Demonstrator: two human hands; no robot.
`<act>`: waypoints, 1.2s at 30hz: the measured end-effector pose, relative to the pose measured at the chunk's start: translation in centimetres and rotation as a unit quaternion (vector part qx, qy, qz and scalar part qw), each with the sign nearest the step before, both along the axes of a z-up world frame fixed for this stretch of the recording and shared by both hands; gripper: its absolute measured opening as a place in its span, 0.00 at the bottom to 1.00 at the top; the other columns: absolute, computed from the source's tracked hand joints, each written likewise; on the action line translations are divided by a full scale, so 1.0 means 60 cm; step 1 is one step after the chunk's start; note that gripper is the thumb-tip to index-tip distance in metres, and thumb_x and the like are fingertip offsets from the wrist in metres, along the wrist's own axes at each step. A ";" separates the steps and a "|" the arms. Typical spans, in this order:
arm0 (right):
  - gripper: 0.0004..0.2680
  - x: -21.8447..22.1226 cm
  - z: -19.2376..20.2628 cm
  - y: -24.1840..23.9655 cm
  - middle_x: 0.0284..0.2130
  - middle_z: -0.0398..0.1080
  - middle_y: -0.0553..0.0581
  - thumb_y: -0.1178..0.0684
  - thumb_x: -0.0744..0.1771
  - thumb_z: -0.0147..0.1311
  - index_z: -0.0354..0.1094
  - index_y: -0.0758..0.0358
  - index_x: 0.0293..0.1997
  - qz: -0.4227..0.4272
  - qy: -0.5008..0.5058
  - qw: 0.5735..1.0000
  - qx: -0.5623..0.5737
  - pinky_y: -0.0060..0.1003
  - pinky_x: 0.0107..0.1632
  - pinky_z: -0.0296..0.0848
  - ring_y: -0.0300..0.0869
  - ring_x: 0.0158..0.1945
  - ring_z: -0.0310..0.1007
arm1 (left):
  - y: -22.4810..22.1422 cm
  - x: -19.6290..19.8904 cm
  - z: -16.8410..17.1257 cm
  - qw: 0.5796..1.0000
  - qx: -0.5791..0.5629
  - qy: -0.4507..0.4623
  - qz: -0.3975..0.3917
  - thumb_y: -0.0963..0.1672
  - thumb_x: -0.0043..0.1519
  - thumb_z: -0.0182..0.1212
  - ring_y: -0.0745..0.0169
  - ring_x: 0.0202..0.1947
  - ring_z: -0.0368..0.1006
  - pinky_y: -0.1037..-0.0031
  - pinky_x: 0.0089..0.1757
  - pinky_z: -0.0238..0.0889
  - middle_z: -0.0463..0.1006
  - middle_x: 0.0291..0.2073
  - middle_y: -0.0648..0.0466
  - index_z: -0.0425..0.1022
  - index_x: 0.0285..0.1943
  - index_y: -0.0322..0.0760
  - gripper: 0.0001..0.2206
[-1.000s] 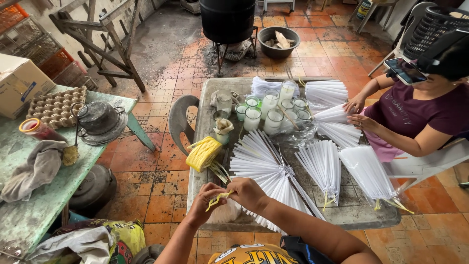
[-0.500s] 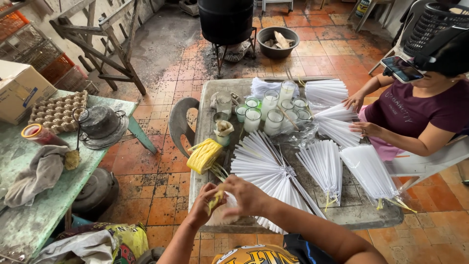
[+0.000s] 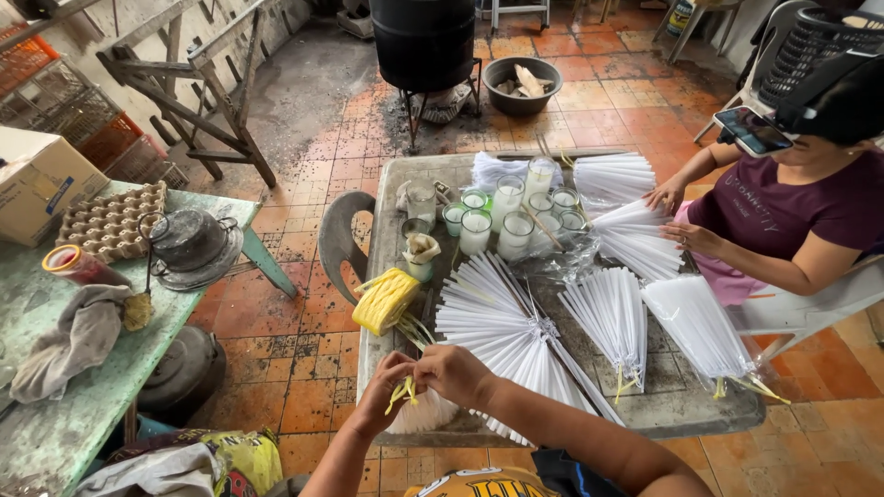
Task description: Bundling and tying candle wicks with plastic strips at a production table
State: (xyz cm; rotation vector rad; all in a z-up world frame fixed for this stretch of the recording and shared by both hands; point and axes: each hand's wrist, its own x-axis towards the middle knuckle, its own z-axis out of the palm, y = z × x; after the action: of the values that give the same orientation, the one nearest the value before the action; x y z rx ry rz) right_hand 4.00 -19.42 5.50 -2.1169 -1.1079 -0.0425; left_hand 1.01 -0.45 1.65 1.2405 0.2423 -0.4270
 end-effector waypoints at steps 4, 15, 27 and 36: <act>0.03 0.022 -0.023 0.015 0.26 0.65 0.53 0.61 0.65 0.63 0.74 0.60 0.32 0.020 -0.031 0.998 -0.049 0.42 0.27 0.68 0.47 0.25 0.67 | 0.011 0.000 -0.007 0.883 0.319 -0.310 -0.151 0.32 0.50 0.59 0.65 0.45 0.59 0.76 0.42 0.60 0.67 0.41 0.60 0.79 0.45 0.44 0.19; 0.36 -0.003 0.011 0.002 0.51 0.51 0.58 0.34 0.55 0.69 0.58 0.41 0.71 -0.017 0.155 0.984 0.087 0.48 0.66 0.69 0.48 0.55 0.55 | -0.009 -0.003 0.012 0.999 -0.022 -0.004 0.037 0.39 0.54 0.66 0.58 0.41 0.68 0.68 0.43 0.69 0.66 0.44 0.50 0.74 0.30 0.35 0.05; 0.48 0.007 0.017 0.031 0.73 0.49 0.65 0.46 0.55 0.70 0.30 0.65 0.77 0.087 0.348 0.932 0.042 0.45 0.73 0.54 0.52 0.76 0.49 | -0.021 -0.017 0.072 0.992 -0.092 0.061 0.063 0.33 0.47 0.65 0.52 0.34 0.70 0.67 0.35 0.66 0.70 0.38 0.46 0.73 0.41 0.29 0.13; 0.48 0.025 -0.023 0.043 0.77 0.40 0.60 0.52 0.56 0.69 0.26 0.51 0.79 0.102 0.334 0.936 0.045 0.40 0.74 0.51 0.50 0.77 0.46 | -0.001 -0.020 -0.030 0.930 0.252 -0.268 -0.005 0.58 0.57 0.61 0.57 0.50 0.64 0.64 0.51 0.57 0.73 0.42 0.54 0.77 0.35 0.47 0.17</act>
State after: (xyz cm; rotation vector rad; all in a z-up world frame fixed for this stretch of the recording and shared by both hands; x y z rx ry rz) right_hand 5.50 -16.83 4.09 -1.7127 -0.8702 0.6637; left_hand -0.20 -0.54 -0.15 1.8130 -0.1363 -0.0122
